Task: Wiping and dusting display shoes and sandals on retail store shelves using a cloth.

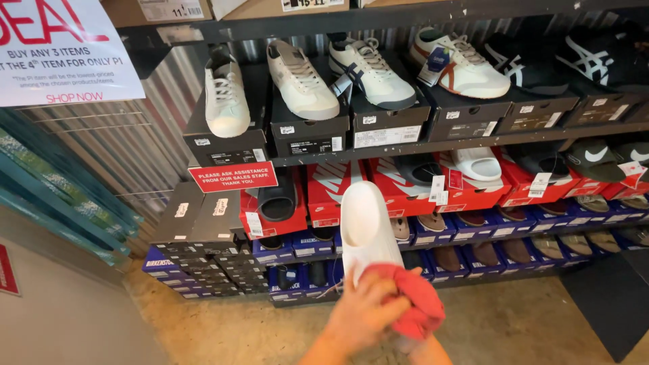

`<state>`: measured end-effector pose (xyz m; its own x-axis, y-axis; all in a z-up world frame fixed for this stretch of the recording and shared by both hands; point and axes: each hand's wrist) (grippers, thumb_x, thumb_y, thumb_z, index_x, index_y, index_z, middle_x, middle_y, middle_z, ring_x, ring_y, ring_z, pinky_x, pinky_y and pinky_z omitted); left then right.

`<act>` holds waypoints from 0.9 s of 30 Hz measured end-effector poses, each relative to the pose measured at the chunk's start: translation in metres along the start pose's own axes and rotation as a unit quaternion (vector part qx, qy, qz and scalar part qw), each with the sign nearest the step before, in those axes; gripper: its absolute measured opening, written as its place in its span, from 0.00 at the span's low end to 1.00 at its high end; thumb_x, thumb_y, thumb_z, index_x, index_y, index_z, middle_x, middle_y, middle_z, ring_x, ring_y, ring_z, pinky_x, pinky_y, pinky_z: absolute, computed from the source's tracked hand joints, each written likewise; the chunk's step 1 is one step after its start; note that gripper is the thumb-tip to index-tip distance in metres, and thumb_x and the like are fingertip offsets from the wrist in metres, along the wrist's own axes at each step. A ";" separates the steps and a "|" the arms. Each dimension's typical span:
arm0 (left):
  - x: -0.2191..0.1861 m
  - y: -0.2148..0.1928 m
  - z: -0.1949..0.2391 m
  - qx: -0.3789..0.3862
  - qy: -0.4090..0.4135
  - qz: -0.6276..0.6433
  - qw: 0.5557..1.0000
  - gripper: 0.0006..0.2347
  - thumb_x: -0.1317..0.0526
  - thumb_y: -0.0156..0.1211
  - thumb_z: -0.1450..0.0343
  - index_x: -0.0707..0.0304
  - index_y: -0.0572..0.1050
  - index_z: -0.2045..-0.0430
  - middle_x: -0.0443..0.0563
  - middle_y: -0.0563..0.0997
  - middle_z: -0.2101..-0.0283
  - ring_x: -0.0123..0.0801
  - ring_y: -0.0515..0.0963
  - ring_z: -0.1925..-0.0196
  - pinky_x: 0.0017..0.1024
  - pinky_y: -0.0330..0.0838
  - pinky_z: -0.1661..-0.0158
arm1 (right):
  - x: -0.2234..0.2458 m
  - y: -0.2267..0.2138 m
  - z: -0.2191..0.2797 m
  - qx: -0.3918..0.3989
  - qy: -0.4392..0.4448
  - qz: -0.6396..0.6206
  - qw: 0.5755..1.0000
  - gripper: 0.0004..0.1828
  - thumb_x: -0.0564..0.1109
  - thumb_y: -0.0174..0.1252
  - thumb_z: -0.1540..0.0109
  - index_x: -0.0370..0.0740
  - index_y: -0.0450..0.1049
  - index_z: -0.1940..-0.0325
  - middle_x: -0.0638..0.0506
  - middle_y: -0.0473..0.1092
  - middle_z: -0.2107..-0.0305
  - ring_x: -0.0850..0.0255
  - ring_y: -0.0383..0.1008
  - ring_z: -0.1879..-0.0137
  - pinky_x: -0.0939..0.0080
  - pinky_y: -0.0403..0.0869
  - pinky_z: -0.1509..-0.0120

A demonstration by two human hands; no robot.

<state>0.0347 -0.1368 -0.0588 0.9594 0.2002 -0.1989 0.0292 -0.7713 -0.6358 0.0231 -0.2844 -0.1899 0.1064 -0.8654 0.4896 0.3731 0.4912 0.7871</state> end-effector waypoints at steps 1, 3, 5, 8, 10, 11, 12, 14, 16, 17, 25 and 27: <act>0.015 0.009 0.003 0.028 -0.027 -0.031 0.999 0.11 0.62 0.63 0.35 0.56 0.75 0.60 0.47 0.72 0.53 0.41 0.68 0.45 0.58 0.51 0.35 | 0.001 -0.004 0.001 0.000 0.003 0.006 1.000 0.39 0.73 0.44 0.36 0.40 0.68 0.36 0.42 0.73 0.49 0.52 0.73 0.49 0.48 0.71 0.47; 0.033 0.014 -0.001 0.056 -0.056 -0.060 0.995 0.11 0.62 0.62 0.37 0.51 0.74 0.62 0.46 0.73 0.47 0.44 0.67 0.34 0.72 0.43 0.32 | -0.001 -0.014 0.005 -0.003 0.007 0.012 1.000 0.40 0.73 0.43 0.36 0.39 0.67 0.35 0.40 0.73 0.48 0.50 0.73 0.49 0.47 0.71 0.47; 0.047 0.005 -0.022 -0.029 -0.138 -0.086 0.986 0.20 0.64 0.67 0.41 0.64 0.71 0.55 0.52 0.73 0.45 0.53 0.63 0.31 0.58 0.43 0.28 | -0.001 -0.019 0.002 0.005 0.011 0.029 0.999 0.42 0.72 0.42 0.37 0.37 0.66 0.34 0.37 0.72 0.47 0.47 0.73 0.47 0.45 0.71 0.46; 0.022 0.013 -0.027 0.060 -0.159 -0.007 0.985 0.20 0.71 0.56 0.42 0.55 0.74 0.55 0.45 0.78 0.48 0.55 0.65 0.35 0.70 0.42 0.35 | -0.006 -0.015 -0.002 0.007 0.015 0.041 0.999 0.44 0.72 0.40 0.38 0.34 0.64 0.32 0.34 0.72 0.46 0.43 0.73 0.46 0.43 0.72 0.45; 0.013 0.016 -0.012 0.041 -0.094 -0.010 0.995 0.17 0.67 0.57 0.36 0.56 0.74 0.53 0.48 0.76 0.48 0.51 0.67 0.35 0.64 0.45 0.32 | -0.009 -0.021 -0.003 0.010 0.013 0.047 0.999 0.45 0.71 0.39 0.38 0.33 0.63 0.31 0.32 0.72 0.45 0.42 0.73 0.46 0.42 0.72 0.44; 0.009 0.018 -0.004 0.022 -0.031 -0.014 0.999 0.13 0.62 0.57 0.30 0.57 0.75 0.51 0.50 0.75 0.47 0.47 0.69 0.34 0.59 0.48 0.30 | -0.011 -0.024 -0.004 0.012 0.013 0.053 0.998 0.46 0.71 0.39 0.38 0.32 0.62 0.30 0.30 0.71 0.44 0.40 0.74 0.45 0.41 0.72 0.44; 0.016 0.001 -0.023 0.022 -0.031 -0.013 0.999 0.13 0.62 0.57 0.30 0.57 0.75 0.51 0.50 0.75 0.47 0.47 0.69 0.34 0.59 0.48 0.30 | -0.012 -0.028 -0.002 0.011 0.012 0.053 0.998 0.46 0.71 0.39 0.38 0.32 0.62 0.30 0.30 0.71 0.44 0.40 0.74 0.45 0.41 0.72 0.44; 0.031 -0.035 -0.060 0.113 -0.018 0.114 0.987 0.02 0.62 0.57 0.34 0.54 0.76 0.76 0.44 0.85 0.54 0.38 0.82 0.60 0.33 0.74 0.57 | -0.017 -0.036 0.000 0.013 0.018 0.069 0.997 0.49 0.71 0.37 0.39 0.29 0.60 0.28 0.27 0.71 0.43 0.36 0.74 0.44 0.38 0.72 0.43; 0.074 -0.013 -0.050 0.066 -0.075 -0.026 0.995 0.10 0.64 0.60 0.38 0.54 0.76 0.64 0.48 0.81 0.54 0.42 0.77 0.56 0.38 0.67 0.53 | -0.021 -0.036 -0.002 0.016 0.024 0.079 0.996 0.50 0.70 0.37 0.39 0.28 0.59 0.27 0.25 0.71 0.42 0.35 0.74 0.44 0.37 0.72 0.42; 0.095 -0.003 -0.045 0.018 -0.129 -0.166 0.978 0.21 0.66 0.63 0.41 0.54 0.75 0.52 0.51 0.76 0.55 0.46 0.72 0.52 0.42 0.61 0.48 | -0.023 -0.035 -0.003 0.019 0.029 0.089 0.995 0.51 0.70 0.36 0.40 0.27 0.58 0.26 0.24 0.71 0.42 0.33 0.74 0.43 0.36 0.72 0.42; 0.003 0.015 -0.003 0.073 -0.054 -0.031 0.995 0.12 0.65 0.59 0.34 0.60 0.74 0.57 0.54 0.72 0.59 0.47 0.70 0.61 0.39 0.68 0.58 | -0.018 -0.077 -0.028 -0.010 -0.120 0.104 0.987 0.19 0.45 0.48 0.37 0.34 0.65 0.44 0.39 0.70 0.55 0.52 0.70 0.54 0.53 0.71 0.51; -0.010 -0.013 -0.020 0.039 -0.038 0.004 0.999 0.17 0.66 0.62 0.35 0.59 0.75 0.51 0.50 0.71 0.58 0.41 0.68 0.63 0.32 0.69 0.59 | -0.009 -0.042 -0.002 0.068 -0.272 0.152 0.948 0.13 0.26 0.50 0.41 0.37 0.63 0.57 0.47 0.67 0.62 0.62 0.66 0.59 0.62 0.69 0.52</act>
<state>0.0309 -0.1407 -0.0333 0.9355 0.2418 -0.2575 -0.0029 -0.7237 -0.6901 0.0088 -0.2975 -0.2277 -0.3155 -0.5215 0.7928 0.2753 0.7492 0.6024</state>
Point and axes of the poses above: each hand's wrist, its own z-axis away from the middle knuckle, its own y-axis out of the palm, x = y × z
